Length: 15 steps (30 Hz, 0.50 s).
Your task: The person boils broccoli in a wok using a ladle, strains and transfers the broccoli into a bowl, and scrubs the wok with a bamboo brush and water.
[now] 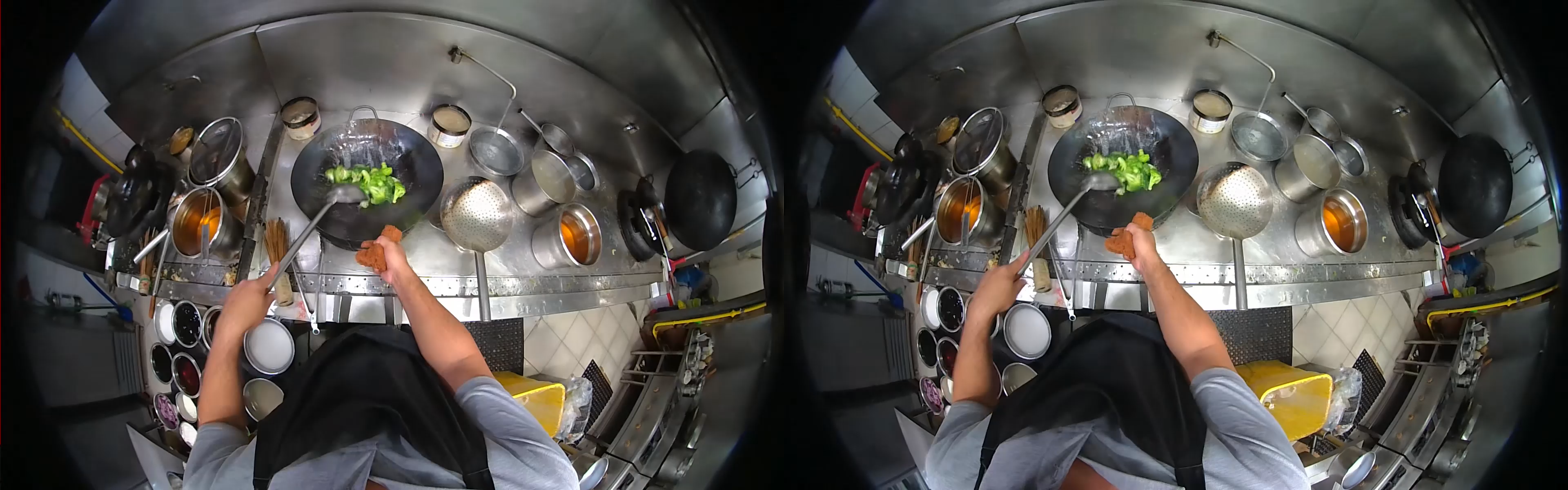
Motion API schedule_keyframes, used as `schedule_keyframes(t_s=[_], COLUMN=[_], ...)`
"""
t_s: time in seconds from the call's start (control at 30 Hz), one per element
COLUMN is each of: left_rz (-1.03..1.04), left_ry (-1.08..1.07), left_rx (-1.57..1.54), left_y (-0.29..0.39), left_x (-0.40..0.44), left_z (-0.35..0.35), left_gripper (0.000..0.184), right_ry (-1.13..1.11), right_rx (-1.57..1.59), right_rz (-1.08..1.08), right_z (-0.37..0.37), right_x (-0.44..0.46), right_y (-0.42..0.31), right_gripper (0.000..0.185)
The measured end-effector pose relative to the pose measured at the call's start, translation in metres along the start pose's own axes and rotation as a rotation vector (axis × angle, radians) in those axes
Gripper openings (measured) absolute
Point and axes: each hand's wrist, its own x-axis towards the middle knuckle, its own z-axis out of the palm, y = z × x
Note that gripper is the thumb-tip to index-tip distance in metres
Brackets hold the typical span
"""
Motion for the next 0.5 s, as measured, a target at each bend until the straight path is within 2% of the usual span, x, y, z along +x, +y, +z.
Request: schedule_keyframes(t_s=[0.1,0.17,0.27,0.37,0.43,0.5], left_rz=[-0.088,-0.094,-0.07,0.05,0.036,0.128], left_ry=[0.121,0.122,0.05,0.044,0.055,0.172], left_rx=[-0.128,-0.379,-0.461,-0.204,0.037,0.079], left_y=[0.005,0.009,0.029,-0.003,0.015,0.003], left_x=[0.057,0.099,0.108,0.081,0.048,0.025], left_z=[0.057,0.104,0.115,0.079,0.033,0.026], left_gripper=[0.067,0.067,0.066,0.07,0.071,0.066], right_ry=[-0.04,-0.045,-0.034,-0.045,-0.036,-0.004], right_rx=[-0.036,-0.059,-0.071,-0.076,-0.051,-0.002], right_rz=[0.03,0.037,0.037,0.042,0.041,0.028], right_z=[-0.007,-0.008,-0.007,-0.012,-0.015,-0.014], right_x=[0.006,0.005,0.006,0.012,0.012,0.006], right_y=[0.0,-0.002,-0.002,-0.001,-0.001,-0.002], right_gripper=[0.037,0.039,0.039,0.038,0.036,0.035])
